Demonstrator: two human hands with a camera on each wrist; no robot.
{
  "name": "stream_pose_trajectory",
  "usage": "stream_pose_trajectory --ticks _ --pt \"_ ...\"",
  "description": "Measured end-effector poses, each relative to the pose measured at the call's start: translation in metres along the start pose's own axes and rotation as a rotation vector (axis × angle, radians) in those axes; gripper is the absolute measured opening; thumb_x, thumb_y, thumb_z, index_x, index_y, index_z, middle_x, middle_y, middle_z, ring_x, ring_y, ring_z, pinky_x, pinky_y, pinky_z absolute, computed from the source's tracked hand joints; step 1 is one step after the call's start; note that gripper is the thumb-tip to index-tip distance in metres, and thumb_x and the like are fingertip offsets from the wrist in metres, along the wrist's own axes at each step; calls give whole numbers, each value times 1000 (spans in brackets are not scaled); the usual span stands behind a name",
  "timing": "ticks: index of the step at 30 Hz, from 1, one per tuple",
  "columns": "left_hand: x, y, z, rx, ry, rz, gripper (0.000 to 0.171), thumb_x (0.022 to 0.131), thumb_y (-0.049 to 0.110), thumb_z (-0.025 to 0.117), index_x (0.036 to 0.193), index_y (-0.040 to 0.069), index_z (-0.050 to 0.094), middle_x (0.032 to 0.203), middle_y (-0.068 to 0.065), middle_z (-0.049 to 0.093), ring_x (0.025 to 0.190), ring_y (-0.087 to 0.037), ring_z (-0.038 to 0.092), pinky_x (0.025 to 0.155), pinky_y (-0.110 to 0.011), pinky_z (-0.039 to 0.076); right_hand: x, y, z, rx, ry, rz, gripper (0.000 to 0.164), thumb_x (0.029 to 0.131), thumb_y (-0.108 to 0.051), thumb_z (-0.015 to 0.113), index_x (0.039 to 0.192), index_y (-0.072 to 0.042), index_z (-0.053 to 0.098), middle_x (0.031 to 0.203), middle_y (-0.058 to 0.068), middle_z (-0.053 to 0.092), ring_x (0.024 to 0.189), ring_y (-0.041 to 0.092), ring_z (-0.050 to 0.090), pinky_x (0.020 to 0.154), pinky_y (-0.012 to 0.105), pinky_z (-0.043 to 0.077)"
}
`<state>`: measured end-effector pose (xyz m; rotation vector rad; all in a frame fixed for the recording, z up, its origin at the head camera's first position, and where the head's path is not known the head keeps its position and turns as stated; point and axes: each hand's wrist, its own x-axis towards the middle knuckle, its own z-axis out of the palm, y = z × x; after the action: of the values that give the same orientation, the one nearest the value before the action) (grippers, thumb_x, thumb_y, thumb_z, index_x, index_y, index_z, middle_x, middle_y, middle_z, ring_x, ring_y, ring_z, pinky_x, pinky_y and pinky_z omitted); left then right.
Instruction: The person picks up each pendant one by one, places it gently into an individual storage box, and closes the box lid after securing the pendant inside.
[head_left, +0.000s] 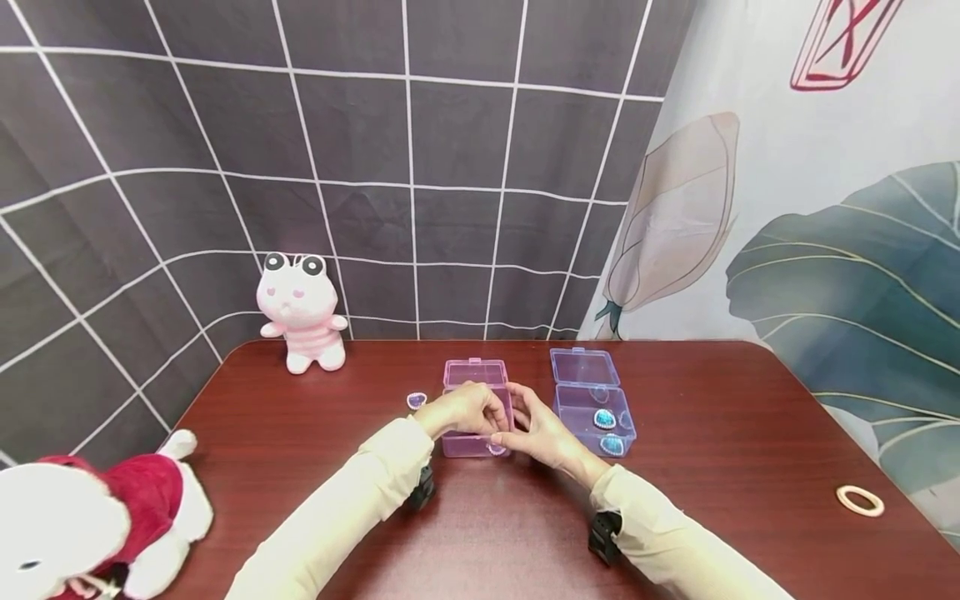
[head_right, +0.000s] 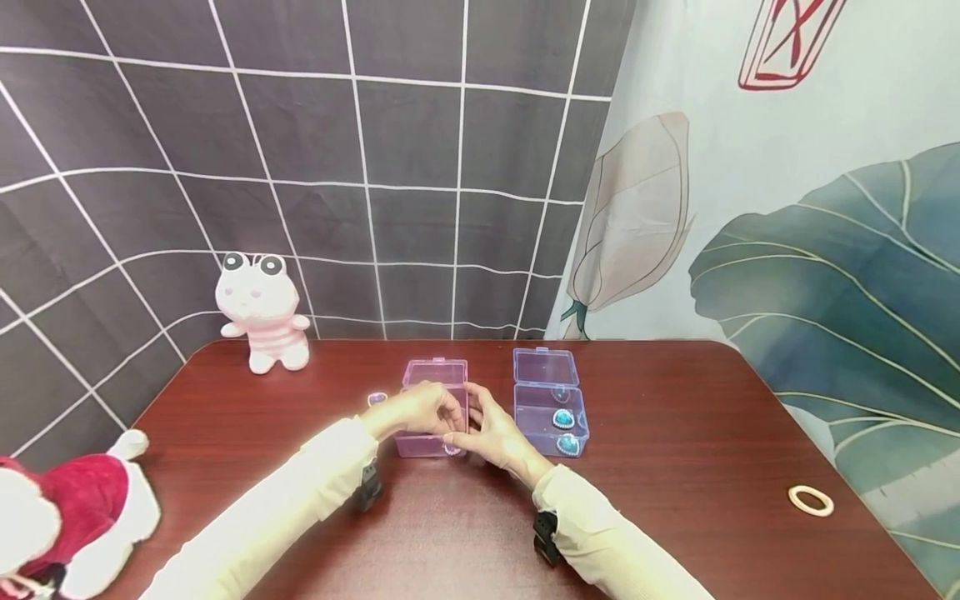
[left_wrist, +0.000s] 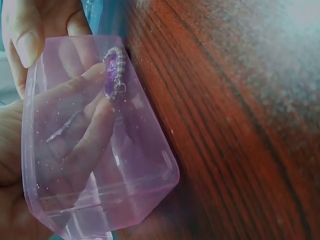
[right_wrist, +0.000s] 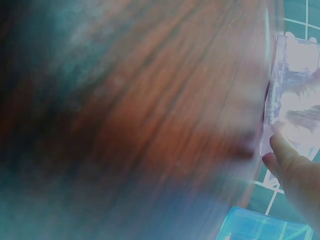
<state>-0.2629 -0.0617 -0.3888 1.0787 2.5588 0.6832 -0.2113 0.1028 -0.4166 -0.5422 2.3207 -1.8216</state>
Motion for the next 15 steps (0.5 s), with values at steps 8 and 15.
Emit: stream_pose_trajectory --ticks 8,15 --pt "-2 0 2 40 23 40 8 72 9 78 79 13 77 75 3 73 67 0 60 71 -16 46 -1 3 0 5 -5 -24 75 79 3 68 138 12 23 131 33 39 126 46 41 106 50 33" --pt "-19 -14 -30 -77 197 -38 15 78 16 75 92 12 75 90 -2 74 82 -10 68 75 -22 53 -1 2 0 66 -38 -57 77 80 3 68 138 13 19 130 36 36 124 49 41 104 53 35"
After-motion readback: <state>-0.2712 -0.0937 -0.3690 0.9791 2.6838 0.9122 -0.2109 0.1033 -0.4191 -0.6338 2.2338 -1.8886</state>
